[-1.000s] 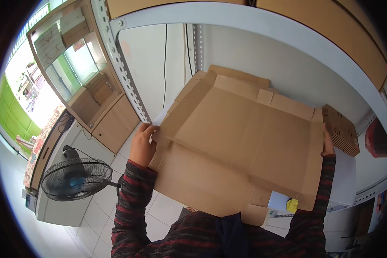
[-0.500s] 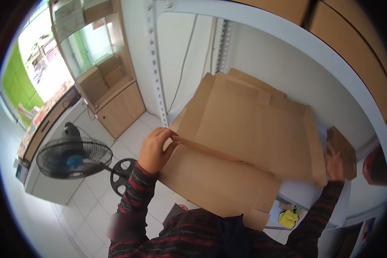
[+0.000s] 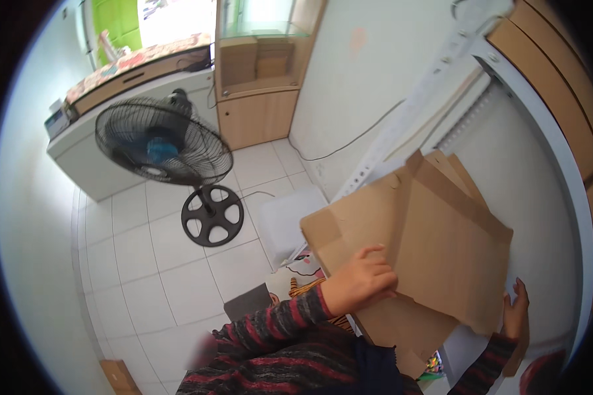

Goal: The person assembles flat cardboard boxes by folding flaps and securing them with adhesive tape. They handle multiple boxes, folding each one into a three-dimensional shape and taping the seams to complete the assembly.

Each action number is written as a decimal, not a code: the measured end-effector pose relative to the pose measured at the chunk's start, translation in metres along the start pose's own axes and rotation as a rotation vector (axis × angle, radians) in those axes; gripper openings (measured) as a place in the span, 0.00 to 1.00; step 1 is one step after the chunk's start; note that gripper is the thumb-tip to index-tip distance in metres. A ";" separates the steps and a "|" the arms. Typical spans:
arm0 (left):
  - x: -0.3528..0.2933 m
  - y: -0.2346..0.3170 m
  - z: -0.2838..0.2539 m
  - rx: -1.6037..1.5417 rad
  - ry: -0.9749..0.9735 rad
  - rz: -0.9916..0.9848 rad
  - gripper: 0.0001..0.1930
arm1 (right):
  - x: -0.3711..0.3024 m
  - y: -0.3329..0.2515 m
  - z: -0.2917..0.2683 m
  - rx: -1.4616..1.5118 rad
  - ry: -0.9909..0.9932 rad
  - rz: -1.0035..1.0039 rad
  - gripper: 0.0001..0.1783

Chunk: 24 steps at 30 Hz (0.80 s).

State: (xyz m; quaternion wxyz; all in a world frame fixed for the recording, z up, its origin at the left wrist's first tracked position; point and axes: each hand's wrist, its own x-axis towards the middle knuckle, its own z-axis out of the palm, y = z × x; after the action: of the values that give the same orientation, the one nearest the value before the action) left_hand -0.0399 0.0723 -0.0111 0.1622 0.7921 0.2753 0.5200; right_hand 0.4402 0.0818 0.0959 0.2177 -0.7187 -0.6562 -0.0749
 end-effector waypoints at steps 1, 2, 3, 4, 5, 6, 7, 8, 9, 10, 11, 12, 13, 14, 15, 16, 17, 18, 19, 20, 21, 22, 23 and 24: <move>-0.003 0.002 0.002 -0.017 0.026 0.002 0.08 | -0.003 -0.055 -0.003 0.161 -0.069 -0.091 0.30; -0.005 0.004 0.001 -0.015 0.033 0.010 0.08 | -0.011 -0.106 -0.002 0.324 -0.149 -0.173 0.27; -0.008 0.003 0.004 -0.032 0.057 0.001 0.08 | -0.019 -0.139 -0.001 0.365 -0.284 -0.343 0.26; -0.011 0.001 0.010 -0.044 0.083 -0.008 0.07 | -0.024 -0.169 0.002 0.407 -0.422 -0.515 0.25; -0.014 -0.001 0.013 -0.064 0.107 -0.010 0.07 | -0.031 -0.203 0.003 0.318 -0.469 -0.613 0.26; -0.017 0.000 0.013 -0.067 0.123 -0.009 0.07 | -0.036 -0.229 0.007 0.235 -0.514 -0.717 0.27; -0.021 0.000 0.015 -0.098 0.103 -0.058 0.07 | -0.042 -0.241 0.013 0.235 -0.545 -0.708 0.24; -0.025 0.002 0.018 -0.130 0.085 -0.107 0.06 | -0.048 -0.248 0.021 0.234 -0.576 -0.700 0.21; -0.028 0.003 0.019 -0.165 0.071 -0.152 0.06 | -0.051 -0.253 0.026 0.229 -0.603 -0.693 0.19; -0.030 0.001 0.020 -0.120 0.117 -0.125 0.06 | -0.051 -0.249 0.032 0.220 -0.599 -0.719 0.17; -0.032 -0.001 0.021 -0.076 0.163 -0.100 0.05 | -0.050 -0.243 0.037 0.212 -0.595 -0.746 0.16; -0.035 -0.002 0.021 -0.032 0.204 -0.079 0.05 | -0.051 -0.241 0.040 0.208 -0.595 -0.767 0.14; -0.036 -0.004 0.019 0.017 0.199 -0.069 0.04 | -0.052 -0.244 0.043 0.201 -0.573 -0.795 0.13; -0.037 -0.008 0.015 0.065 0.192 -0.059 0.04 | -0.055 -0.250 0.045 0.195 -0.549 -0.820 0.13; -0.036 -0.009 0.011 0.116 0.186 -0.042 0.03 | -0.057 -0.255 0.046 0.188 -0.519 -0.847 0.12; -0.036 -0.009 0.010 0.103 0.206 -0.052 0.03 | -0.059 -0.255 0.047 0.204 -0.473 -0.859 0.11; -0.035 -0.008 0.010 0.088 0.223 -0.061 0.03 | -0.061 -0.254 0.049 0.221 -0.427 -0.867 0.11; -0.033 -0.007 0.009 0.075 0.237 -0.065 0.03 | -0.063 -0.252 0.051 0.240 -0.375 -0.873 0.10; -0.030 -0.004 0.008 0.057 0.235 -0.080 0.03 | -0.066 -0.251 0.054 0.246 -0.315 -0.859 0.10; -0.027 -0.002 0.005 0.038 0.230 -0.096 0.03 | -0.068 -0.249 0.056 0.251 -0.255 -0.843 0.10; -0.023 0.000 0.003 0.012 0.216 -0.106 0.04 | -0.072 -0.246 0.058 0.253 -0.192 -0.814 0.09; -0.020 0.001 0.002 -0.017 0.227 -0.091 0.05 | -0.074 -0.241 0.058 0.259 -0.197 -0.794 0.10; -0.018 0.002 0.001 -0.049 0.237 -0.075 0.05 | -0.073 -0.235 0.057 0.264 -0.202 -0.771 0.10; -0.015 0.003 0.000 -0.087 0.239 -0.055 0.06 | -0.075 -0.231 0.055 0.268 -0.201 -0.740 0.11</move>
State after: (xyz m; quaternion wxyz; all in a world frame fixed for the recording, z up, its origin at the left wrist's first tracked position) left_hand -0.0440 0.0611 -0.0207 0.1765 0.7089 0.2917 0.6175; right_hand 0.1959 0.0465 0.0667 0.2025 -0.4031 -0.8924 0.0087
